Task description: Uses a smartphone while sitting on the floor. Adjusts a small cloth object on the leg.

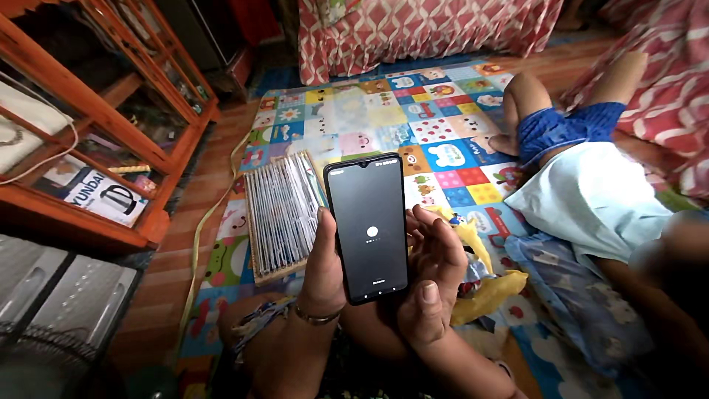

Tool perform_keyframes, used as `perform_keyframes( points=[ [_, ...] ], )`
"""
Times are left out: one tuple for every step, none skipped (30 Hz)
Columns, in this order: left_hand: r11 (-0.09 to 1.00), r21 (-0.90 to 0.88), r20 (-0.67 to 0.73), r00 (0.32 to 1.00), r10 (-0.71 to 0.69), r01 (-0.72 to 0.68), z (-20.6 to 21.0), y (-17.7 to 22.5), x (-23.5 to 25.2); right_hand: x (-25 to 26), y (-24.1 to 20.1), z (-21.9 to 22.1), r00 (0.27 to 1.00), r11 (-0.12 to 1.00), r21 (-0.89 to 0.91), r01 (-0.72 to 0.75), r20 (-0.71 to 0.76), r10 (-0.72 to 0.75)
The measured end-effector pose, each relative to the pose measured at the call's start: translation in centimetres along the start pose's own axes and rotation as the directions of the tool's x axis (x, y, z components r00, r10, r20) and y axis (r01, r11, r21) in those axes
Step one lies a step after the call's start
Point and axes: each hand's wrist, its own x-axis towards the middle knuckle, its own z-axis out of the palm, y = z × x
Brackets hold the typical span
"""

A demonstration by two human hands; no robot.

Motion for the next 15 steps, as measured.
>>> perform_keyframes(
  points=[
    [1.000, 0.001, 0.007, 1.000, 0.003, -0.003, 0.0, 0.0, 0.0, 0.0, 0.0, 0.0, 1.000, 1.000, 0.002, -0.001, 0.000, 0.001],
    [1.000, 0.004, 0.004, 1.000, 0.008, -0.008, 0.0, 0.0, 0.0, 0.0, 0.0, 0.0, 1.000, 1.000, 0.001, -0.002, -0.002, 0.002],
    [1.000, 0.015, -0.016, 1.000, 0.017, -0.017, 0.2, 0.0, -0.1, 0.0, -0.1, 0.0, 1.000, 1.000, -0.009, -0.004, -0.004, 0.004],
    [0.999, 0.043, -0.053, 0.998, 0.036, -0.034, 0.6, 0.1, -0.1, 0.0, -0.1, 0.0, 1.000, 0.999, -0.032, -0.009, -0.005, 0.008],
    [0.994, 0.091, -0.106, 0.992, 0.065, -0.056, 1.1, 0.1, -0.2, -0.1, -0.3, 0.0, 1.000, 0.997, -0.076, -0.018, -0.003, 0.018],
    [0.991, 0.114, -0.136, 0.987, 0.089, -0.074, 1.5, 0.1, -0.2, -0.1, -0.3, -0.1, 1.000, 0.995, -0.095, -0.024, -0.001, 0.024],
    [0.990, 0.117, -0.139, 0.985, 0.098, -0.082, 1.5, 0.1, -0.2, -0.1, -0.3, -0.1, 1.000, 0.995, -0.101, -0.026, 0.000, 0.026],
    [0.990, 0.110, -0.131, 0.987, 0.096, -0.082, 1.5, 0.1, -0.1, -0.1, -0.3, -0.1, 1.000, 0.994, -0.103, -0.027, 0.002, 0.027],
    [0.991, 0.102, -0.125, 0.988, 0.094, -0.081, 1.5, 0.1, -0.1, -0.1, -0.3, -0.1, 1.000, 0.995, -0.099, -0.026, 0.003, 0.027],
    [0.992, 0.101, -0.126, 0.988, 0.093, -0.080, 1.5, 0.2, -0.1, -0.1, -0.3, -0.1, 1.000, 0.995, -0.094, -0.025, 0.005, 0.026],
    [0.991, 0.103, -0.128, 0.987, 0.095, -0.082, 1.5, 0.2, -0.1, -0.1, -0.3, -0.1, 1.000, 0.996, -0.092, -0.023, 0.008, 0.024],
    [0.991, 0.107, -0.129, 0.987, 0.099, -0.085, 1.5, 0.2, -0.1, -0.1, -0.4, -0.1, 1.000, 0.996, -0.087, -0.023, 0.010, 0.024],
    [0.990, 0.111, -0.126, 0.987, 0.102, -0.088, 1.4, 0.1, -0.1, -0.1, -0.4, -0.1, 1.000, 0.996, -0.084, -0.024, 0.009, 0.025],
    [0.990, 0.112, -0.121, 0.987, 0.104, -0.090, 1.4, 0.1, -0.1, -0.1, -0.4, -0.1, 1.000, 0.996, -0.083, -0.024, 0.008, 0.024],
    [0.989, 0.118, -0.116, 0.988, 0.106, -0.092, 1.4, 0.1, -0.1, -0.2, -0.4, -0.1, 1.000, 0.996, -0.085, -0.021, 0.008, 0.022]
  ],
)
